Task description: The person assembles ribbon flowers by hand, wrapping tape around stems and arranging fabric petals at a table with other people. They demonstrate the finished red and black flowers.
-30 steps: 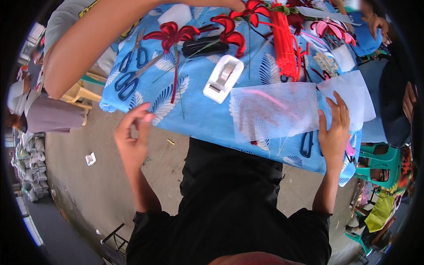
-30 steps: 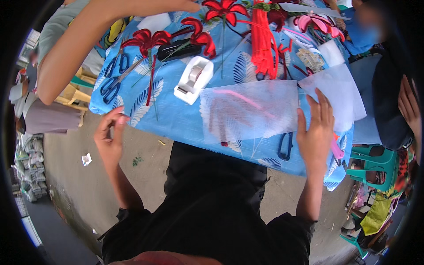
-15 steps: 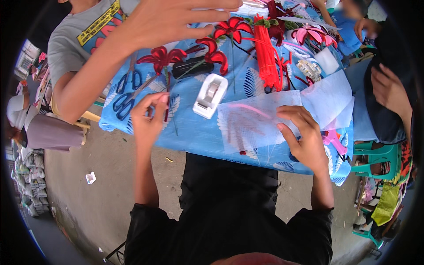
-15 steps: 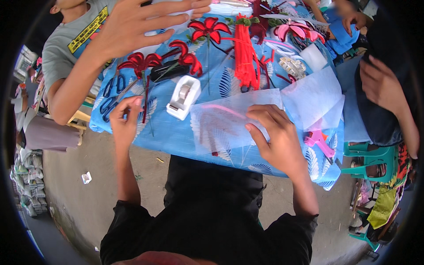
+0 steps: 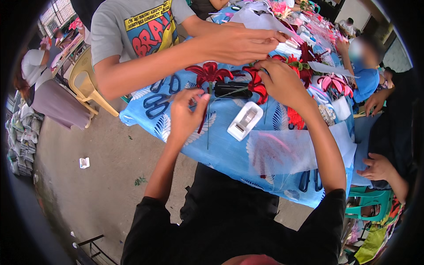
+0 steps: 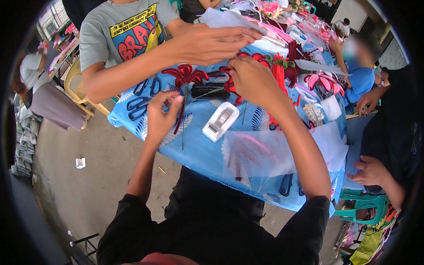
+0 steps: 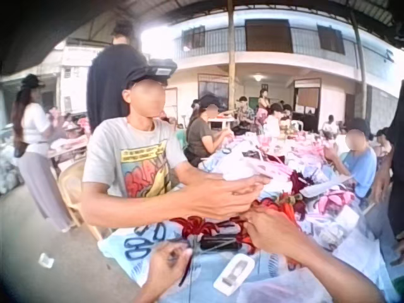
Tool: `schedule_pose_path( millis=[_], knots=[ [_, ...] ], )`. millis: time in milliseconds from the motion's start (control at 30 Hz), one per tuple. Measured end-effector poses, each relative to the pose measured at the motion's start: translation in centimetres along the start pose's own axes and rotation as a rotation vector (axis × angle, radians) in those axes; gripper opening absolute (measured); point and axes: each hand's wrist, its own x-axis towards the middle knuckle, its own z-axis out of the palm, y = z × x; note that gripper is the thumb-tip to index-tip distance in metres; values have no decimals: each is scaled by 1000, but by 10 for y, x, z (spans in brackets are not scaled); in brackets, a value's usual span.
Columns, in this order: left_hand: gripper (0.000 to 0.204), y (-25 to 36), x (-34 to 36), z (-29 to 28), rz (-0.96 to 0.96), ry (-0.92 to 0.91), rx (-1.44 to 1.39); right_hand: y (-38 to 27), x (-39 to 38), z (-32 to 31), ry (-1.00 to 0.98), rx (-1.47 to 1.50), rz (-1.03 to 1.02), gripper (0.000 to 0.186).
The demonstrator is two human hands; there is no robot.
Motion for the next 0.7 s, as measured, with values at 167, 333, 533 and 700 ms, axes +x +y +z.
schedule_pose_path(
  millis=[167, 333, 533, 700],
  knots=[
    [21, 7, -7, -1, 49, 30, 101, 17, 49, 36, -312, 32, 115, 29],
    [21, 2, -11, -3, -6, 19, 25, 50, 78, 68, -241, -54, -100, 29],
    [22, -3, -12, -4, -38, 18, 5, 22, 119, 102, 73, -222, -325, 38],
    [25, -1, -11, -3, -52, 16, 7, -4, 136, 109, 155, -341, -331, 38]
  ],
)
